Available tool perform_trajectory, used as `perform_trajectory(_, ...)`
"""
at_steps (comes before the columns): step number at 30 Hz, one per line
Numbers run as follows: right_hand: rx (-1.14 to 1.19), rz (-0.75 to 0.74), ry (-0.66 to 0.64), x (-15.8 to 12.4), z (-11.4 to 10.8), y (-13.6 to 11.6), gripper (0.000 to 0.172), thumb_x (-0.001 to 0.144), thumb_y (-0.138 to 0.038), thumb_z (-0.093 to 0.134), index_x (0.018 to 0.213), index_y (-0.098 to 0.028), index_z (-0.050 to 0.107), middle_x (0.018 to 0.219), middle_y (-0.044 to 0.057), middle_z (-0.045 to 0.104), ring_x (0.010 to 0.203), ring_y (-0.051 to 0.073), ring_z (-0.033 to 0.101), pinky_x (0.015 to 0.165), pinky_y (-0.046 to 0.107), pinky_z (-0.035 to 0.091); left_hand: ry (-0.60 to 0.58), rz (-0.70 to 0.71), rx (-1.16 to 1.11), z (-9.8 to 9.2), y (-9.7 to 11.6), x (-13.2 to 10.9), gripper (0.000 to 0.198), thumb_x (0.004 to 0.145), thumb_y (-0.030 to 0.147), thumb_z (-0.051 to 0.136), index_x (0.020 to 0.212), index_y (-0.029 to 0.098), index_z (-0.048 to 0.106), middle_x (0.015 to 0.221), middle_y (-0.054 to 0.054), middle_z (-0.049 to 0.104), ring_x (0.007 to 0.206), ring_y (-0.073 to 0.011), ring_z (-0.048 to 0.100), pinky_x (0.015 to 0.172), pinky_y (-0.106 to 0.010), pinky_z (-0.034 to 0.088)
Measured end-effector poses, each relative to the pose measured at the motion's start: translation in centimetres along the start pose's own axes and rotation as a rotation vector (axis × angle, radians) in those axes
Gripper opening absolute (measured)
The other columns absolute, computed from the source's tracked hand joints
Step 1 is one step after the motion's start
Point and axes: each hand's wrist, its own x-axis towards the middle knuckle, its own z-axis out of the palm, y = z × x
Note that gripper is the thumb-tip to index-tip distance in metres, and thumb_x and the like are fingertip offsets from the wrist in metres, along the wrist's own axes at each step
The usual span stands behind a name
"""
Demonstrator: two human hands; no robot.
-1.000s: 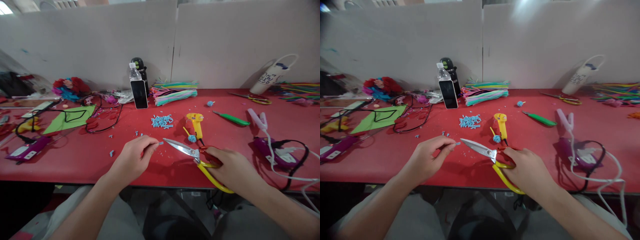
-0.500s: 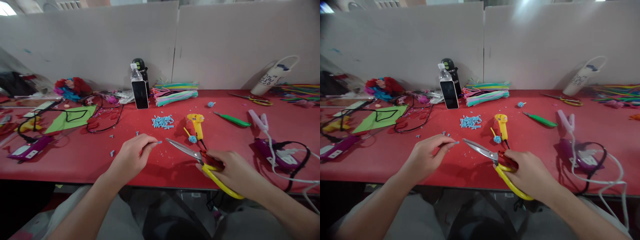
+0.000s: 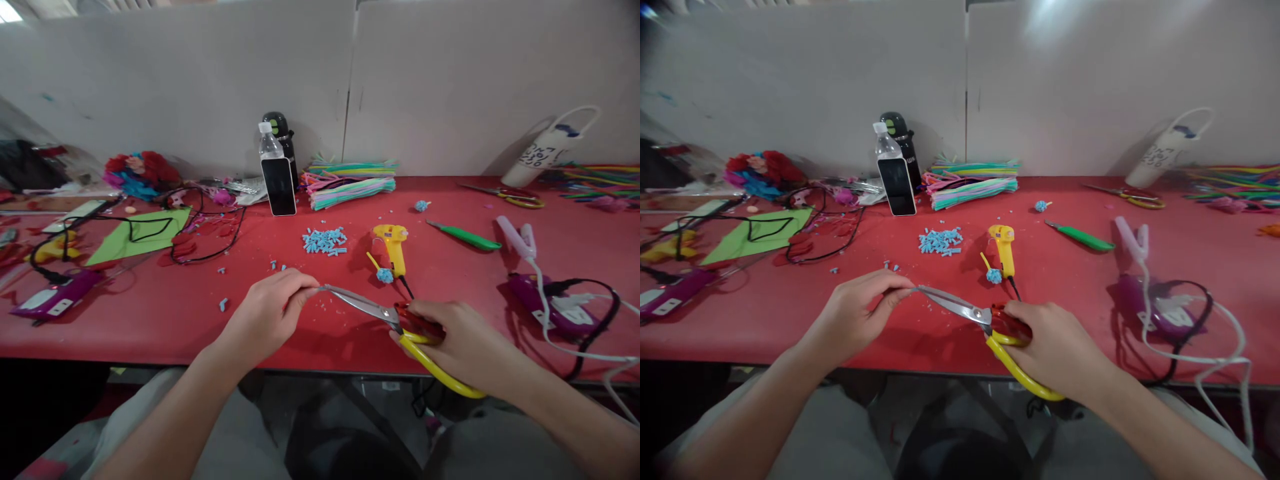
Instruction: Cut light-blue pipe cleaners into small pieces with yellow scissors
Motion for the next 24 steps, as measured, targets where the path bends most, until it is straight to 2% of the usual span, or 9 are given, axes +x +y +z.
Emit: perform_trajectory(24,-0.045,0.034,-0.019,0.0,0.02,-0.04,0.014,0.078,-0.033,0.061,0.071,-0.025,0.051,0.057,-0.003,0.051,0.051,0.014,0.038,0.049,0.025,0.023,-0.007,-0.011,-0.028,0.07,-0.12,0.06,0.009,0.095,0.017,0.054,0.096,0.02,0.063,0.089,0.002,0.068,0.081,-0.0088,0.062,0.076,-0.019,0.045)
